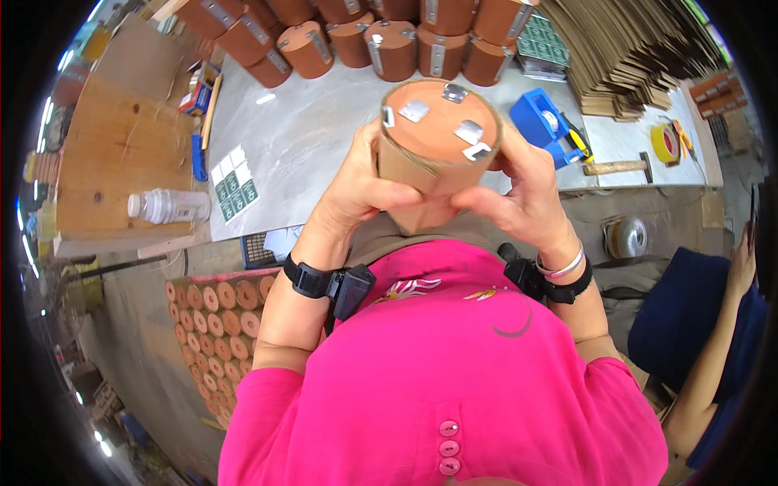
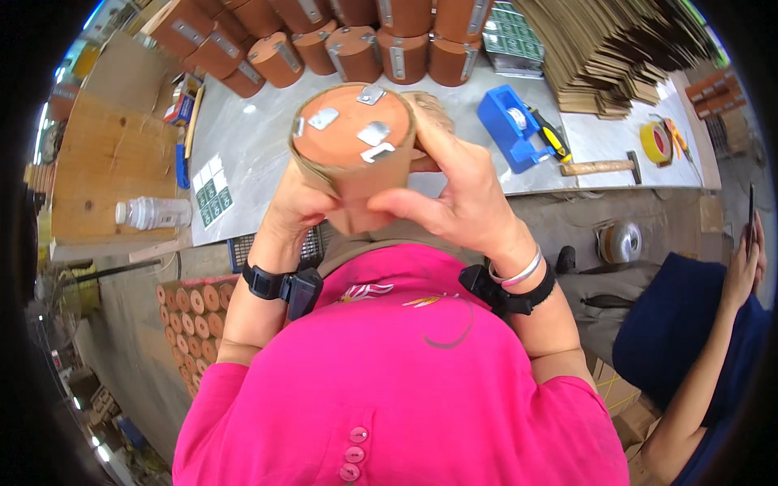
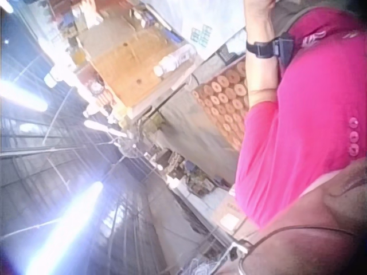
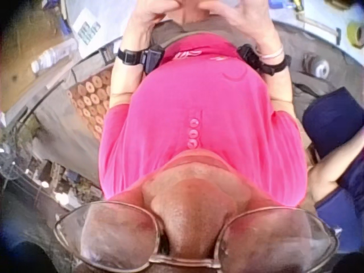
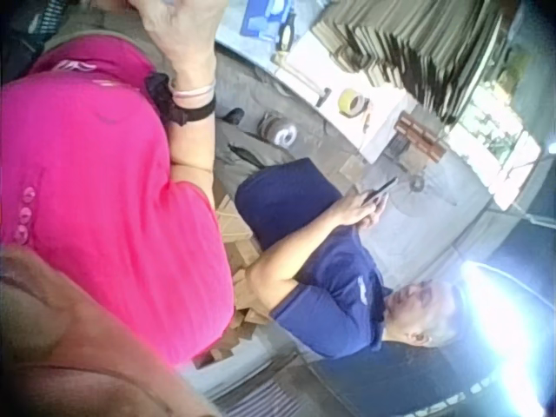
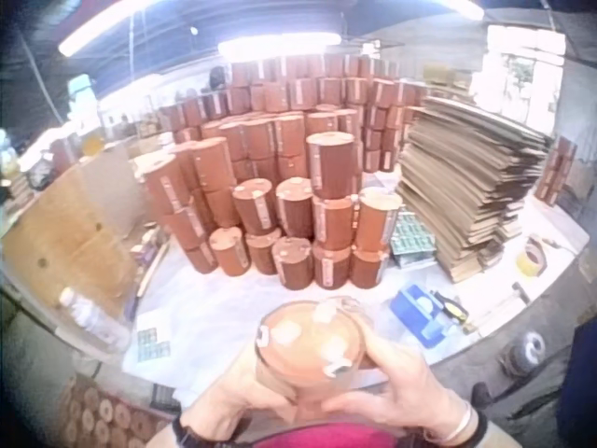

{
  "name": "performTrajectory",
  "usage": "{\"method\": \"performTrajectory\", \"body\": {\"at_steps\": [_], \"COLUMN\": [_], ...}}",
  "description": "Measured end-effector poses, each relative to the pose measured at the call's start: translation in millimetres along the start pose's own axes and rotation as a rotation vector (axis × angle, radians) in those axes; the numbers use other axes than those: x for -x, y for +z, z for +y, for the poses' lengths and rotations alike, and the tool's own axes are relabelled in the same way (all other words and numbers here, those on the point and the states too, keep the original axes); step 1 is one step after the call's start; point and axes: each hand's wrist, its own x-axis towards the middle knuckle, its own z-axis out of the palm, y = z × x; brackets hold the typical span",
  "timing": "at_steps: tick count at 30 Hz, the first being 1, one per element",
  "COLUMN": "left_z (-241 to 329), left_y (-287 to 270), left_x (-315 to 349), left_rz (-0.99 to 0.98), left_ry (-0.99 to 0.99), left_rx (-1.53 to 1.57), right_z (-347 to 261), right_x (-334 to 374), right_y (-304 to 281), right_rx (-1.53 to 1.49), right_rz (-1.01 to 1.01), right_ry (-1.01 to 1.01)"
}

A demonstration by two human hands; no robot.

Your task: Applying stickers to cylindrical components and wrapping them in protective cardboard covers.

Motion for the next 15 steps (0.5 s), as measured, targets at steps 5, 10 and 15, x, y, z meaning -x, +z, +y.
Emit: {"method": "performTrajectory", "body": {"at_steps": [5,10,15], "left_z": [-12.9,-34.1,-59.5], "left_y": [-14.0,-30.3,-53.1], "left_x": [19.2,26.0,45.7], "left_rz": [0.243,0.583,0.394], "left_ry": [-0.096,-0.200,-0.090], "left_rx": [0.569,0.907,1.221], "right_z": [29.0,46.9,59.9], "right_x": [-17.7,-40.0,-63.5], "right_y": [30.5,67.2,103.3], "right_rx": [-0.141,0.237,0.315], "right_rz": [-0.059,-0.123,-0.247], "right_ry": [0.217,-0.160,-0.133]}}
